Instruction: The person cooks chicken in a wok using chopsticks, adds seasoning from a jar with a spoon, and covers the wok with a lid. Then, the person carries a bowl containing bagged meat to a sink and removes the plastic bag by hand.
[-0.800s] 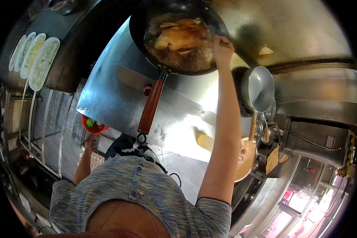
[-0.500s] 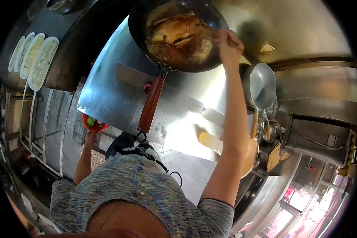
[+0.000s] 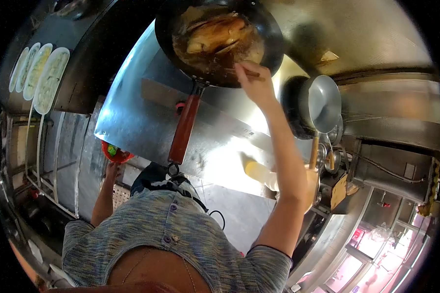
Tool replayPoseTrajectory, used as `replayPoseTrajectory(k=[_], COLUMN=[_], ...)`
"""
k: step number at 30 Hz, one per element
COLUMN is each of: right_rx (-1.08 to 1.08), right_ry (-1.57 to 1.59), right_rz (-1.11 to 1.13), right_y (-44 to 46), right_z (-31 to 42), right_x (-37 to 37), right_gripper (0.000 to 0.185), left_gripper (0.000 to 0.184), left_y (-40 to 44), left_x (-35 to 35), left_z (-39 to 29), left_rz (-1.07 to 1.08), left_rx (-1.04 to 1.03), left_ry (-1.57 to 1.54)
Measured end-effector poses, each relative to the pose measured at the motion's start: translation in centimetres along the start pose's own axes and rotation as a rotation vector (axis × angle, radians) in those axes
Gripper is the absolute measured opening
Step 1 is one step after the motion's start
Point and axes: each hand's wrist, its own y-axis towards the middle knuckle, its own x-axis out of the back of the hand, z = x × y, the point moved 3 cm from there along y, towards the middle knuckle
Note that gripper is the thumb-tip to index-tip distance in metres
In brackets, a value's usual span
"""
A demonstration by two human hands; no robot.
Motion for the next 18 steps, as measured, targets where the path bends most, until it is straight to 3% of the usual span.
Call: replayPoseTrajectory(k=[14, 18], right_rx=[-0.104, -0.108], right_ry=[0.167, 0.305], right_rz=[0.025, -0.081], right_y=[-0.5, -0.6], right_z=[-1.7, 0.2], right_x=[2.5, 4.6], right_gripper=[0.024, 0.025], left_gripper=[0.033, 0.034], left_y=[0.9, 0.7], left_x=[0.5, 0.4], left_z=[0.7, 0.1], left_rz=[-0.020, -0.018], left_rx=[0.067, 0.028], left_ry=[0.126, 0.129])
